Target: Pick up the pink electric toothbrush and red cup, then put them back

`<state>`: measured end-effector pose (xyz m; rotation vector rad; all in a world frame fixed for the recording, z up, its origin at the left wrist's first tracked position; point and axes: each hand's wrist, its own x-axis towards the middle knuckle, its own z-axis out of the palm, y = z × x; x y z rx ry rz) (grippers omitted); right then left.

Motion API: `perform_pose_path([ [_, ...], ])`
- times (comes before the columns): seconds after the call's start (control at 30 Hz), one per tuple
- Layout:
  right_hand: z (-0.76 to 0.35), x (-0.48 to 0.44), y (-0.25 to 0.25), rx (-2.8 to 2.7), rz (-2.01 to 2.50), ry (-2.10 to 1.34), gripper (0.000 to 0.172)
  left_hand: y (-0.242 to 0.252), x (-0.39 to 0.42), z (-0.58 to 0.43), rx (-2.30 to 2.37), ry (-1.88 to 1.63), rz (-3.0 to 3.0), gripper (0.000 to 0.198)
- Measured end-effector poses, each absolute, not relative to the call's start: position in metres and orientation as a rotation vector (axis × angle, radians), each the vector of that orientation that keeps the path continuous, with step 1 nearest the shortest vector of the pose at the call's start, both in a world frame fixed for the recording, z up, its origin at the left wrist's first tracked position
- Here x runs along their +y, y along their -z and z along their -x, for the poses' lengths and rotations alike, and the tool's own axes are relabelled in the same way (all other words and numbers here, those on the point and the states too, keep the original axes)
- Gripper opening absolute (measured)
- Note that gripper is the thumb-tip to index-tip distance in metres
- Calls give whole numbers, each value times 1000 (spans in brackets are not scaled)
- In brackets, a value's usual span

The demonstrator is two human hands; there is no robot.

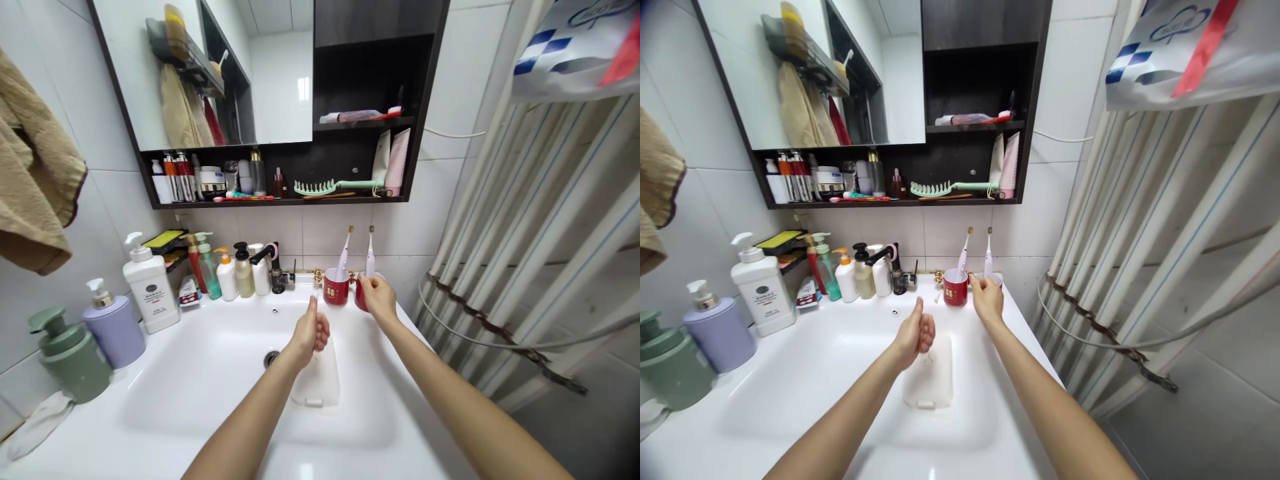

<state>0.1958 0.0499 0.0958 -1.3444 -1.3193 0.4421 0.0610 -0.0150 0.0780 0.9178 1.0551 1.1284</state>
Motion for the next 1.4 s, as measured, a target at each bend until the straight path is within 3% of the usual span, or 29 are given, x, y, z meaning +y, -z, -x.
perform_pose_path([
  [0.27,-235,102,-70,-1450,1688,-219,14,-15,-16,-52,1190,-1005,-920,39],
  [0.5,-246,56,-69,-1688,1703,-76,20,-28,-17,-47,1229,-1070,-1018,21],
  [0.7,-229,-4,-61,-1870,1571,-74,16,-58,-13,-58,1261,-1333,-1148,10],
  [0.87,-188,-33,-39,-1987,1425,-262,15,-59,5,-64,1303,-1520,-1274,29],
  [1.07,-155,-38,-19,-2042,1435,-391,13,-37,11,-45,1289,-1580,-1117,14],
  [1.27,-146,-25,-9,-2036,1463,-414,13,-58,-1,-8,1013,-1881,-791,22],
  [1.4,-144,-21,-2,-2033,1486,-428,14,-67,-11,9,932,-1889,-672,25],
])
